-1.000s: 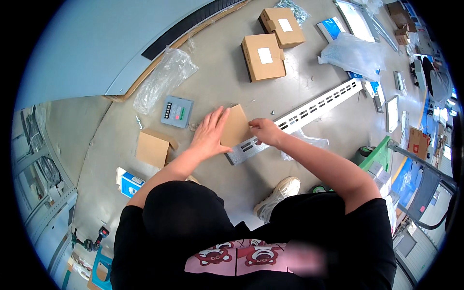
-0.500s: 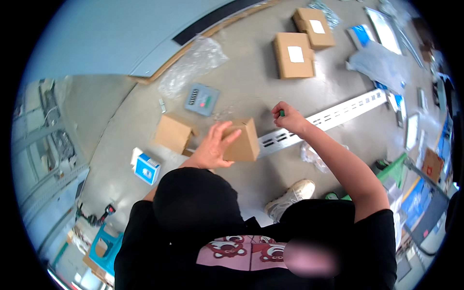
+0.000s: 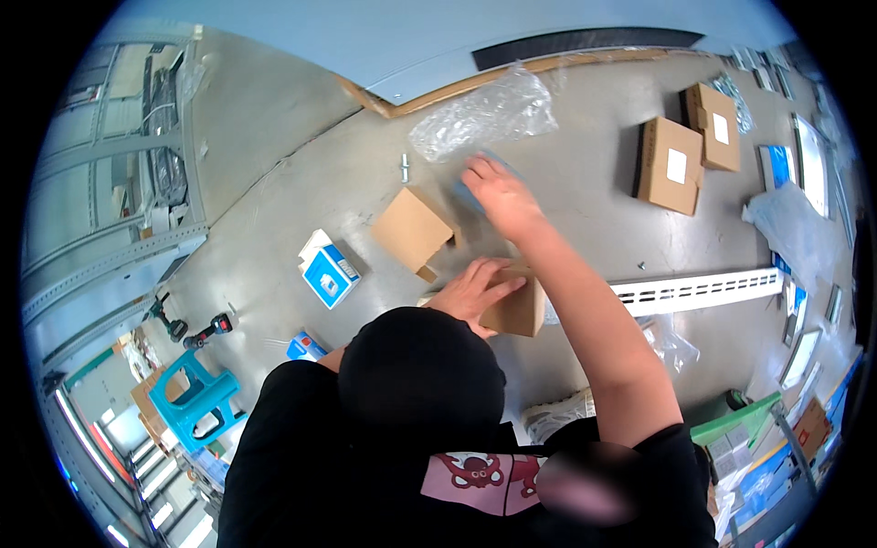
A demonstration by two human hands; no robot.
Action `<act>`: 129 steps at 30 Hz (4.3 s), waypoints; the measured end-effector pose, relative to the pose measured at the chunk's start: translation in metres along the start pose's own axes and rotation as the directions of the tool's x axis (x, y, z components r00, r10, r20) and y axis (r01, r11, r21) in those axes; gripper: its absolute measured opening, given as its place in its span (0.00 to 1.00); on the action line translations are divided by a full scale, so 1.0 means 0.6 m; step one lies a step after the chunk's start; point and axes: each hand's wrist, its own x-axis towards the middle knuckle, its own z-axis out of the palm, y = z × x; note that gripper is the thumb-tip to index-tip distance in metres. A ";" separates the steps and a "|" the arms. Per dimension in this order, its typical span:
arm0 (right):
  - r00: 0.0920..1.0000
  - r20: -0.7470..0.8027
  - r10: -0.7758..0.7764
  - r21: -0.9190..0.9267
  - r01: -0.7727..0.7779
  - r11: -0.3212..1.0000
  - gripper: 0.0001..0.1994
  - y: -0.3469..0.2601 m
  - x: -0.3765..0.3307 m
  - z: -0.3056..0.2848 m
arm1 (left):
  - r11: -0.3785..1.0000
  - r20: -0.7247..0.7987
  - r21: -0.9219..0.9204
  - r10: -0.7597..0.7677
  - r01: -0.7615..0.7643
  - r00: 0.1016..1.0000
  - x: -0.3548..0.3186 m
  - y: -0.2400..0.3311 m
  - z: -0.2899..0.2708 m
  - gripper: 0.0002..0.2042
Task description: The person uses a cordless drill to fasten components inside an electrical cabinet, then moves to the floor to unpack boxes and handle small electrical parts and plastic bags.
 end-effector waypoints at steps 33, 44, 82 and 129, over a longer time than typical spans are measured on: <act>0.755 0.399 0.520 0.738 -0.601 0.307 0.41 0.017 -0.387 -0.163 | 0.890 -0.069 0.062 0.455 -0.452 0.888 0.155 0.056 -0.025 0.49; 0.779 0.412 0.473 0.734 -0.591 0.335 0.43 0.023 -0.421 -0.152 | 0.543 0.270 -0.776 -0.175 0.321 0.947 0.169 0.069 -0.016 0.43; 0.946 0.123 0.301 0.403 -0.325 0.856 0.32 0.011 -0.365 -0.227 | -0.197 0.771 -0.602 0.107 0.774 0.628 0.137 0.015 -0.011 0.39; 0.733 0.043 0.679 0.945 -0.250 0.210 0.27 0.020 -0.264 -0.062 | 0.102 0.140 -0.957 -0.657 0.272 0.741 0.021 -0.063 -0.080 0.34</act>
